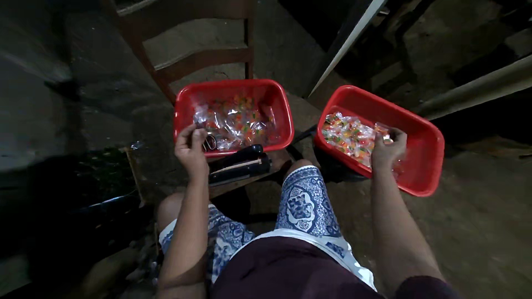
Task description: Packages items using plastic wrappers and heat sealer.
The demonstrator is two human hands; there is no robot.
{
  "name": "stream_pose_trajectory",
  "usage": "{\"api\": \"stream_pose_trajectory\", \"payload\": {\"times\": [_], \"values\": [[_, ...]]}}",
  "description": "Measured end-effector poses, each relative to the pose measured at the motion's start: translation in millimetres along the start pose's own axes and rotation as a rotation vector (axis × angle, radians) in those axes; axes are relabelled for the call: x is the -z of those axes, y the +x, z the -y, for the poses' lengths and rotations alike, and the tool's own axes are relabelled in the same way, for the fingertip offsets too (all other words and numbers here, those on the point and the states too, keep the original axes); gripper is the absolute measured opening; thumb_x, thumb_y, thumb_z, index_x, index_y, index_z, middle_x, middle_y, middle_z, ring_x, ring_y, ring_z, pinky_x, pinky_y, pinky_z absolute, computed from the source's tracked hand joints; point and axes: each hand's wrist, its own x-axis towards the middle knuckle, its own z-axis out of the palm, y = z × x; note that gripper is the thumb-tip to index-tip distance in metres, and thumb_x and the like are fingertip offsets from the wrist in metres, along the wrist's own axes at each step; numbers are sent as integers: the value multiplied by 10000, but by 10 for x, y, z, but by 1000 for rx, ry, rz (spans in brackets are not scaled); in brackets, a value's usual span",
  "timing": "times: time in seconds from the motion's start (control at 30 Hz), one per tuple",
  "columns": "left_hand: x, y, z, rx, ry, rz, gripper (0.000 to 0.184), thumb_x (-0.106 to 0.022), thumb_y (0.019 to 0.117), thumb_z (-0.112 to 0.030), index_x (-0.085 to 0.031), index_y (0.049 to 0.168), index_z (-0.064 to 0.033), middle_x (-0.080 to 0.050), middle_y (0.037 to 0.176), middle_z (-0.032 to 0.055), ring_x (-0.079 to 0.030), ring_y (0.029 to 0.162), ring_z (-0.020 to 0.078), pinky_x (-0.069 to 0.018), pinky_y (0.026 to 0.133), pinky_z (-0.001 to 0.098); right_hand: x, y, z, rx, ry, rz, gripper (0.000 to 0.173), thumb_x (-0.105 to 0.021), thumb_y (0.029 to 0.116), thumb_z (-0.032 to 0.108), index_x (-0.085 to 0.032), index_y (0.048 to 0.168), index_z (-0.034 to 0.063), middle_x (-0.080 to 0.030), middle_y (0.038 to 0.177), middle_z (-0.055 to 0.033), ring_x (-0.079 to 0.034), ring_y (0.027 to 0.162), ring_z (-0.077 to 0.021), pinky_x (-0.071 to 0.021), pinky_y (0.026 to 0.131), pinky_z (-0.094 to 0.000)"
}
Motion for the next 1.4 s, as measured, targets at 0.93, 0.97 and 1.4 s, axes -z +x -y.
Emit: {"api": "stream_pose_trajectory", "payload": {"times": [0.93,0.97,1.4], "values": [[200,355,320,476,-47,21,222,-486,1086,-144,-585,1261,-50,-697,1111,49,-703,958,121,-586,851,293,-1858,-302,2353,889,-412,721,185,-612,953,28,-726,1097,5,-680,1150,-237,-613,1146,-465,-473,914,-652],[178,346,305,524,-80,50,229,-473,1091,-136,-584,1268,-44,-696,1130,59,-706,973,129,-587,860,295,-1758,-343,2489,966,-306,740,170,-619,953,30,-736,1076,14,-691,1126,-216,-617,1130,-451,-474,911,-639],[232,377,115,633,-700,32,150,-445,1091,-106,-585,1142,-103,-737,1014,50,-736,866,129,-617,752,256,-1874,-1120,3462,1284,437,934,162,-602,962,27,-755,1014,8,-596,1358,-219,-547,1298,-325,-454,1090,-471]]}}
